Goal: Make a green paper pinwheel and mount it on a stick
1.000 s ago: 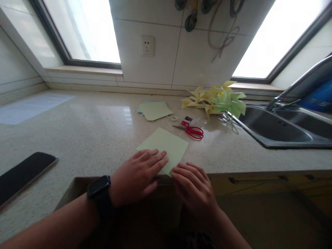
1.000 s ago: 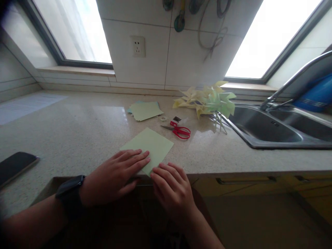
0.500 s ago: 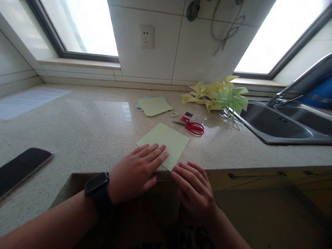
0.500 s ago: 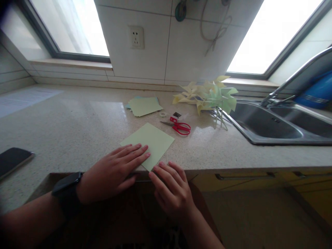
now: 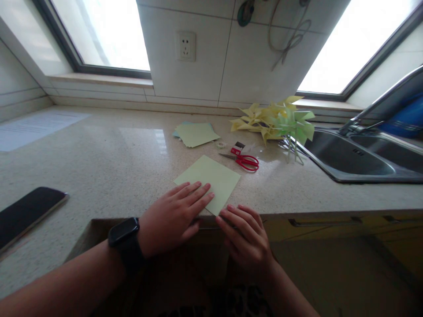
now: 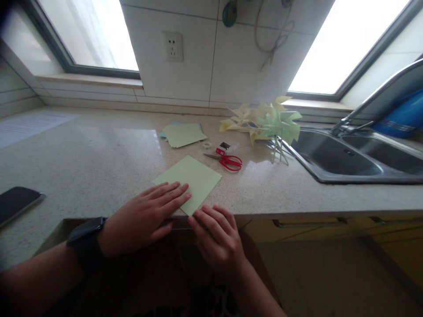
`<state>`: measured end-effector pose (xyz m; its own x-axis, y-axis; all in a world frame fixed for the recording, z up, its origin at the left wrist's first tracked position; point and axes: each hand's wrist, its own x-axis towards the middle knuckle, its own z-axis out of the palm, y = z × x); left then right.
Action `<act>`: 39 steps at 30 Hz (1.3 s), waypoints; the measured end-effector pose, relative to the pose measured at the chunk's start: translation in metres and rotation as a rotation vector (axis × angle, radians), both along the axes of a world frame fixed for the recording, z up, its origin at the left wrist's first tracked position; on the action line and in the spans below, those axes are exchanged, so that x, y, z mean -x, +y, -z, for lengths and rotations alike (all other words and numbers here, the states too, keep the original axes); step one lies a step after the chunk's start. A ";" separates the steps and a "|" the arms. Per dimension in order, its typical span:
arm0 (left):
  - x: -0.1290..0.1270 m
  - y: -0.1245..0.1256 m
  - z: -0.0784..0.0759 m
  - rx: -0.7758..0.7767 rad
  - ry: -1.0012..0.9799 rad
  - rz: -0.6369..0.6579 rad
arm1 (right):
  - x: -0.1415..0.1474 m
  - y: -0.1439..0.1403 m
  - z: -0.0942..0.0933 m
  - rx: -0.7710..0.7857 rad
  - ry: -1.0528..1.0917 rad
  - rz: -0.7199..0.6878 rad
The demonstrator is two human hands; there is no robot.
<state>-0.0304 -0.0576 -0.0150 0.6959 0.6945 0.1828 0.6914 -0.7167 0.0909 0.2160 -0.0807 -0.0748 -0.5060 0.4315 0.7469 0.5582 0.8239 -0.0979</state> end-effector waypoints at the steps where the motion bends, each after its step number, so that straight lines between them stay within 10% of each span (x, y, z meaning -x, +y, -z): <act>1: 0.000 0.000 0.000 0.000 0.004 0.000 | 0.000 0.000 0.000 0.000 -0.002 0.000; 39: -0.001 -0.001 0.000 -0.020 0.077 -0.025 | 0.021 -0.001 -0.011 0.098 0.045 0.151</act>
